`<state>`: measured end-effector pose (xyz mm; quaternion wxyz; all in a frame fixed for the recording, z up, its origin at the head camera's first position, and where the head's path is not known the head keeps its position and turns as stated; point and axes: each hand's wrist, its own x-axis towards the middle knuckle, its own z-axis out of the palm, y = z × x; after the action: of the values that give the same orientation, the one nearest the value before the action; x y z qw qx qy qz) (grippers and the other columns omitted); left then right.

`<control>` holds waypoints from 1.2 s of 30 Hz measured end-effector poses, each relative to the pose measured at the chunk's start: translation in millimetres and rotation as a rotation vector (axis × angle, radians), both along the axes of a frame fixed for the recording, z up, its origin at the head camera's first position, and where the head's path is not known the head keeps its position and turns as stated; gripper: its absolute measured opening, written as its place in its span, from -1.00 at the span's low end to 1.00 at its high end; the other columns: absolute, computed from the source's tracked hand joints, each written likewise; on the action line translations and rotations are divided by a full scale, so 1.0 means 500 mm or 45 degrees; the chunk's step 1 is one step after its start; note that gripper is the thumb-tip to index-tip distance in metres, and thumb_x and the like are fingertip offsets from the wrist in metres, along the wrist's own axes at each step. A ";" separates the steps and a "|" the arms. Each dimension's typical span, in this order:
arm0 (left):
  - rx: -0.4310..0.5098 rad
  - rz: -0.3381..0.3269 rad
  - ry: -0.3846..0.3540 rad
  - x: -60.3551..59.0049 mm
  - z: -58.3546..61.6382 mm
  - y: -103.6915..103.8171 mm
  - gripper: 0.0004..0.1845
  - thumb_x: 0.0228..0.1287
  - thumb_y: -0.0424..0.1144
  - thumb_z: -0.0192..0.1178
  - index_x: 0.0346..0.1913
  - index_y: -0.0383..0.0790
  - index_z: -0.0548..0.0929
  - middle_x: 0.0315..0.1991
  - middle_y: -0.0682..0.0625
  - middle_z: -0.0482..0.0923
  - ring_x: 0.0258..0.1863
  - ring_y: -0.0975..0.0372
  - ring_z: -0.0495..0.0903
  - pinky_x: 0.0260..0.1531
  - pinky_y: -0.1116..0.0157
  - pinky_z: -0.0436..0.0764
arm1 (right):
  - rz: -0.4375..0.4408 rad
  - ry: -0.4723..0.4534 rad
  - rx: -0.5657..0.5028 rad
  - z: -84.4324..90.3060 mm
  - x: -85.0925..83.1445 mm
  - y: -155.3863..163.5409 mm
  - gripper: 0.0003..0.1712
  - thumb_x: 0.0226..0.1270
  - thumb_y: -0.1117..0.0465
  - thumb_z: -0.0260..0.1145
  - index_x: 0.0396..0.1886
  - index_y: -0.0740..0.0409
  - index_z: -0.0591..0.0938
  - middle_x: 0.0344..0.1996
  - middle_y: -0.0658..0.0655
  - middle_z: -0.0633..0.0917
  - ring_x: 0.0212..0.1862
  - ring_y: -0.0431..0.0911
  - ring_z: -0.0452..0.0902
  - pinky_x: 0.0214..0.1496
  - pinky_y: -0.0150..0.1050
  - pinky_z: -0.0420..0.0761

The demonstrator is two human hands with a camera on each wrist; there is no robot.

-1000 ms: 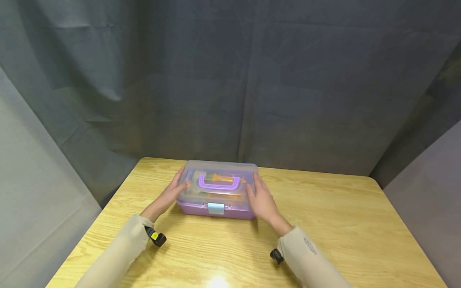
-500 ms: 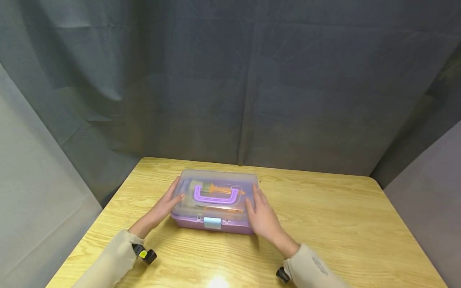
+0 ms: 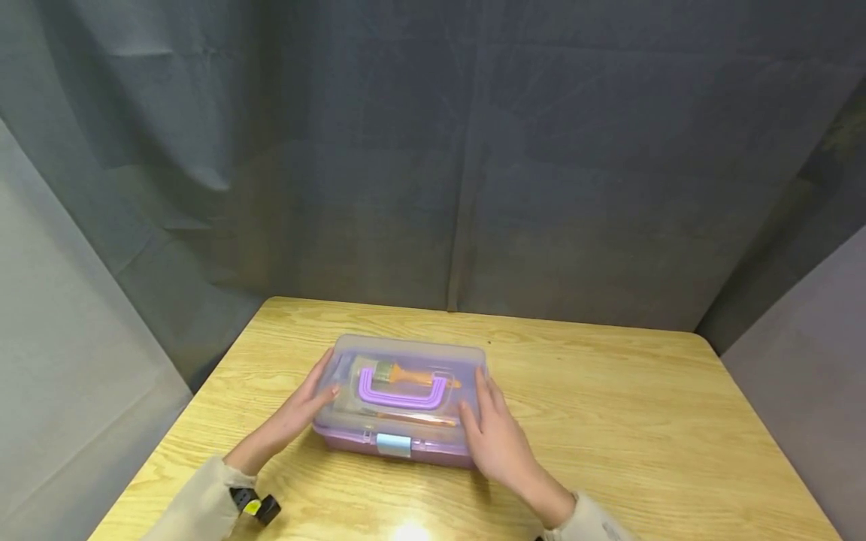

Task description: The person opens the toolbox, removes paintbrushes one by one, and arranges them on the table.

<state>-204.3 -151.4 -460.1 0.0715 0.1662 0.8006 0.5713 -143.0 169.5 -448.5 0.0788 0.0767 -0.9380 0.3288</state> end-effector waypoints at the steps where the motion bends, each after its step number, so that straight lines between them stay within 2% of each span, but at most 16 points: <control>1: -0.004 -0.007 -0.005 0.003 0.001 -0.001 -0.20 0.41 -0.18 0.01 0.51 -0.15 -0.22 0.50 -0.18 -0.29 0.45 -0.05 -0.26 0.35 -0.06 -0.23 | -0.004 -0.005 0.003 0.001 0.004 -0.001 -0.26 0.51 -0.06 -0.09 0.49 0.25 0.01 0.37 0.42 0.17 0.28 0.34 0.20 0.25 0.23 0.24; 8: -0.021 -0.031 -0.011 0.016 0.004 -0.008 -0.21 0.41 -0.18 0.01 0.51 -0.11 -0.22 0.50 -0.16 -0.29 0.45 -0.04 -0.26 0.35 -0.06 -0.21 | -0.027 -0.043 0.045 0.001 0.023 -0.004 -0.25 0.50 -0.09 -0.09 0.50 0.18 0.00 0.36 0.41 0.19 0.17 0.34 0.37 0.16 0.27 0.34; 16: -0.018 -0.020 -0.018 0.021 0.004 -0.010 -0.21 0.41 -0.18 0.02 0.51 -0.13 -0.21 0.50 -0.19 -0.28 0.44 -0.07 -0.25 0.35 -0.06 -0.20 | -0.015 -0.098 0.037 0.005 0.025 -0.001 -0.23 0.48 -0.14 -0.09 0.51 0.14 0.00 0.38 0.36 0.17 0.08 0.27 0.47 0.11 0.28 0.39; 19: -0.037 -0.016 -0.013 0.019 0.005 -0.009 -0.21 0.41 -0.20 0.03 0.51 -0.16 -0.20 0.49 -0.21 -0.28 0.44 -0.08 -0.24 0.35 -0.07 -0.18 | -0.010 -0.066 0.065 0.011 0.025 0.003 -0.24 0.47 -0.12 -0.04 0.49 0.16 0.05 0.36 0.35 0.22 0.05 0.23 0.49 0.04 0.27 0.44; 21: -0.032 -0.011 -0.002 0.017 0.006 -0.008 -0.21 0.40 -0.22 0.04 0.51 -0.18 -0.19 0.49 -0.23 -0.26 0.44 -0.09 -0.22 0.34 -0.08 -0.16 | 0.003 0.042 0.101 0.016 0.024 0.006 -0.27 0.44 -0.08 0.06 0.44 0.22 0.18 0.31 0.35 0.29 0.09 0.21 0.45 -0.01 0.23 0.49; 24: -0.020 -0.002 0.016 0.017 0.004 -0.007 -0.21 0.39 -0.24 0.06 0.50 -0.20 -0.16 0.49 -0.24 -0.23 0.44 -0.09 -0.21 0.34 -0.08 -0.14 | 0.110 0.408 0.130 0.021 0.031 0.009 -0.44 0.39 -0.03 0.13 0.18 0.31 0.49 0.06 0.25 0.50 0.00 0.08 0.45 -0.14 -0.02 0.59; 26: -0.001 0.006 0.037 0.018 0.004 -0.006 -0.21 0.38 -0.24 0.07 0.50 -0.20 -0.15 0.49 -0.24 -0.20 0.44 -0.08 -0.19 0.34 -0.07 -0.14 | 0.263 0.649 0.100 0.023 0.043 0.004 -0.63 0.36 0.06 0.17 -0.08 0.28 0.61 -0.16 0.12 0.57 -0.14 -0.06 0.48 -0.23 -0.25 0.59; 28: -0.003 0.010 0.055 0.018 0.005 -0.004 -0.21 0.37 -0.26 0.06 0.50 -0.20 -0.15 0.49 -0.24 -0.20 0.44 -0.08 -0.19 0.35 -0.07 -0.15 | 0.466 0.725 0.037 0.021 0.058 -0.005 -0.80 0.35 0.13 0.18 -0.29 0.17 0.65 -0.36 -0.06 0.56 -0.35 -0.25 0.45 -0.37 -0.47 0.51; 29: -0.007 0.013 0.062 0.017 0.005 -0.003 -0.21 0.36 -0.28 0.06 0.50 -0.21 -0.14 0.49 -0.25 -0.20 0.44 -0.09 -0.19 0.34 -0.08 -0.15 | 0.567 0.672 -0.012 0.018 0.065 -0.010 -0.83 0.37 0.17 0.18 -0.33 0.11 0.66 -0.43 -0.12 0.56 -0.41 -0.31 0.42 -0.43 -0.53 0.48; 31: -0.029 0.026 0.077 0.017 0.008 -0.001 -0.21 0.33 -0.30 0.05 0.50 -0.21 -0.13 0.48 -0.25 -0.19 0.44 -0.10 -0.18 0.34 -0.11 -0.15 | 0.721 0.352 -0.148 0.007 0.077 -0.019 -0.87 0.34 0.23 0.22 -0.33 0.11 0.68 -0.47 -0.18 0.57 -0.45 -0.40 0.41 -0.47 -0.56 0.46; 33: -0.058 0.034 0.089 0.016 0.010 0.002 -0.21 0.31 -0.30 0.04 0.50 -0.21 -0.12 0.48 -0.24 -0.19 0.44 -0.10 -0.18 0.33 -0.13 -0.16 | 0.741 -0.056 -0.288 -0.013 0.080 -0.028 -0.83 0.36 0.19 0.21 -0.25 0.15 0.70 -0.46 -0.16 0.61 -0.47 -0.39 0.43 -0.49 -0.49 0.50; 36: -0.087 0.058 0.107 0.014 0.011 0.007 -0.20 0.27 -0.32 0.05 0.50 -0.24 -0.09 0.48 -0.25 -0.16 0.43 -0.11 -0.15 0.33 -0.13 -0.15 | 0.649 -0.570 -0.541 -0.048 0.078 -0.041 -0.65 0.42 0.14 0.14 -0.06 0.33 0.65 -0.37 0.04 0.68 -0.40 -0.22 0.54 -0.44 -0.32 0.60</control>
<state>-197.4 -147.7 -454.3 0.0307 0.1693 0.8254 0.5376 -104.0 149.0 -472.6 -0.1974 0.2152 -0.7940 0.5332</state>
